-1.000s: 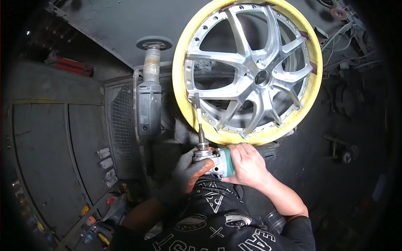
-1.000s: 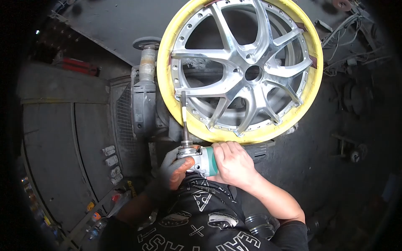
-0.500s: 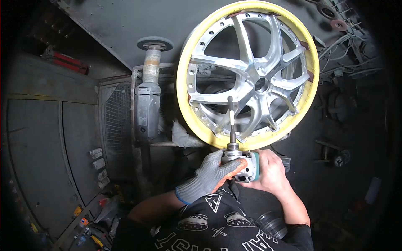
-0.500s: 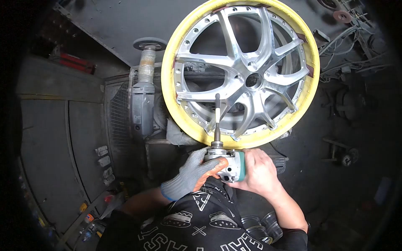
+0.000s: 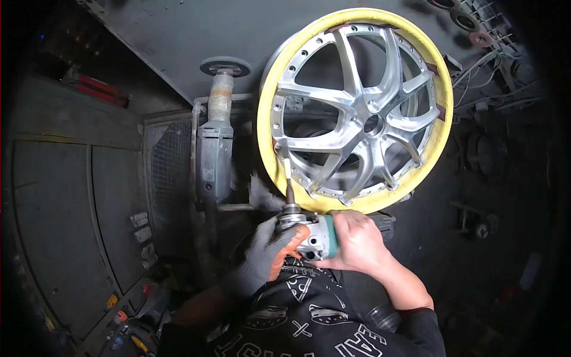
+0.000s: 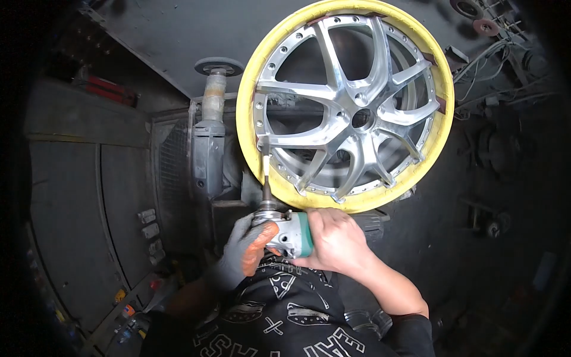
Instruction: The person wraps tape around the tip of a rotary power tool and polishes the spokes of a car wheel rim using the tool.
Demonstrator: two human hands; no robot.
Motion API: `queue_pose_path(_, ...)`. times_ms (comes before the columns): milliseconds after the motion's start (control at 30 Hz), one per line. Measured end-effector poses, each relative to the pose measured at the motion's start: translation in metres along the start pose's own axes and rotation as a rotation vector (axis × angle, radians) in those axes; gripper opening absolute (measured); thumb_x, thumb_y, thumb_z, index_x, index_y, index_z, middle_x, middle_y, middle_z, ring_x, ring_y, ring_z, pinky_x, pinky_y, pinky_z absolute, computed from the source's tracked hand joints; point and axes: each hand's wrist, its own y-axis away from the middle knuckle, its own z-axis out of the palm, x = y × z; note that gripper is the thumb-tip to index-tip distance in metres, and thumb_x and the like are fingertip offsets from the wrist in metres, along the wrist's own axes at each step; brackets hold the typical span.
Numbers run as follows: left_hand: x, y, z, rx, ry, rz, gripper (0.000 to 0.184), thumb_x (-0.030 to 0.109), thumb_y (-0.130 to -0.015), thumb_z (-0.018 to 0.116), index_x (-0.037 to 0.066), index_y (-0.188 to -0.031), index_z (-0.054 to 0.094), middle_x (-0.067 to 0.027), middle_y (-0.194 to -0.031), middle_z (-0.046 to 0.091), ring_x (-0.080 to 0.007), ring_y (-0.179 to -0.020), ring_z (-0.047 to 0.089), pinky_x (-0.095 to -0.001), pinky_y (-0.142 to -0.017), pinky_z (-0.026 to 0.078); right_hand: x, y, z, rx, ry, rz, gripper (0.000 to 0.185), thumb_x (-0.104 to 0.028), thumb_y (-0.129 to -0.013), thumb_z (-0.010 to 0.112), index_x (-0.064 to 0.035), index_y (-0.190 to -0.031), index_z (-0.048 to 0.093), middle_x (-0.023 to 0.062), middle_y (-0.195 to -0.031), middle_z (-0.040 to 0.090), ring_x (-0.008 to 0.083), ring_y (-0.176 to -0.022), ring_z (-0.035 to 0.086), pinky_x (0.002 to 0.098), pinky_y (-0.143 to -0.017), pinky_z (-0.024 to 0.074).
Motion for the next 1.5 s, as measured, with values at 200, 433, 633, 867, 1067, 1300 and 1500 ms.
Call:
queue_pose_path(200, 0.008, -0.017, 0.045, -0.192, -0.077, -0.092, 0.043, 0.031, -0.087, 0.074, -0.001, -0.112, 0.06, -0.0083, -0.094, 0.065, -0.0134, -0.08, 0.063, -0.0257, -0.057, 0.053, 0.011, 0.032, -0.032, 0.097, 0.06, 0.118, 0.081, -0.048, -0.055, 0.088, 0.0074, -0.105, 0.054, 0.0184, -0.081, 0.063, 0.0358, -0.074, 0.066, 0.0419, -0.072, 0.0542)
queue_pose_path(433, -0.004, -0.026, 0.049, -0.263, -0.049, -0.161, 0.044, 0.033, -0.088, 0.073, -0.002, -0.111, 0.06, -0.0085, -0.092, 0.065, -0.0138, -0.074, 0.063, -0.0256, -0.056, 0.053, 0.019, 0.04, -0.031, 0.071, 0.012, 0.161, 0.084, -0.047, -0.055, 0.089, 0.0089, -0.106, 0.053, 0.0195, -0.081, 0.063, 0.0371, -0.074, 0.066, 0.0426, -0.071, 0.0541)
queue_pose_path(633, 0.013, 0.002, 0.023, 0.005, -0.151, 0.014, 0.043, 0.029, -0.091, 0.068, -0.004, -0.116, 0.059, -0.0106, -0.094, 0.063, -0.0158, -0.077, 0.064, -0.0271, -0.061, 0.054, 0.002, 0.013, -0.014, 0.028, -0.023, 0.049, 0.078, -0.047, -0.057, 0.087, 0.0086, -0.1, 0.053, 0.0188, -0.076, 0.063, 0.0344, -0.071, 0.067, 0.04, -0.069, 0.0553)
queue_pose_path(867, 0.012, 0.003, -0.014, 0.043, -0.041, 0.069, 0.029, 0.022, -0.093, 0.062, -0.002, -0.11, 0.059, -0.0072, -0.092, 0.061, -0.013, -0.075, 0.061, -0.0259, -0.061, 0.051, -0.018, -0.016, -0.001, -0.006, -0.033, 0.029, 0.077, -0.045, -0.056, 0.088, 0.0085, -0.099, 0.052, 0.0187, -0.076, 0.062, 0.0349, -0.072, 0.067, 0.0402, -0.069, 0.0552)
queue_pose_path(1067, 0.004, -0.001, 0.011, 0.022, -0.077, 0.015, 0.049, 0.023, -0.088, 0.071, -0.004, -0.124, 0.053, -0.0109, -0.101, 0.064, -0.0169, -0.084, 0.064, -0.0277, -0.063, 0.053, -0.011, 0.011, -0.017, 0.027, 0.023, 0.073, 0.079, -0.041, -0.054, 0.089, 0.0084, -0.104, 0.053, 0.0193, -0.081, 0.063, 0.0345, -0.073, 0.066, 0.0409, -0.07, 0.0548)
queue_pose_path(1300, -0.005, -0.022, 0.026, -0.201, -0.028, -0.038, 0.034, 0.026, -0.089, 0.073, -0.001, -0.107, 0.062, -0.0061, -0.091, 0.064, -0.0125, -0.076, 0.062, -0.0241, -0.056, 0.051, -0.003, 0.034, -0.021, 0.07, 0.111, 0.183, 0.083, -0.037, -0.05, 0.091, 0.0084, -0.106, 0.052, 0.0191, -0.084, 0.063, 0.0354, -0.075, 0.066, 0.0407, -0.072, 0.0544)
queue_pose_path(1500, -0.001, -0.003, 0.009, -0.028, -0.02, 0.004, 0.034, 0.026, -0.088, 0.073, 0.0, -0.108, 0.063, -0.0064, -0.091, 0.065, -0.013, -0.077, 0.062, -0.0255, -0.055, 0.051, -0.014, 0.015, -0.009, 0.038, 0.039, 0.116, 0.08, -0.038, -0.051, 0.09, 0.008, -0.105, 0.052, 0.0187, -0.084, 0.063, 0.0349, -0.075, 0.066, 0.0406, -0.072, 0.0546)
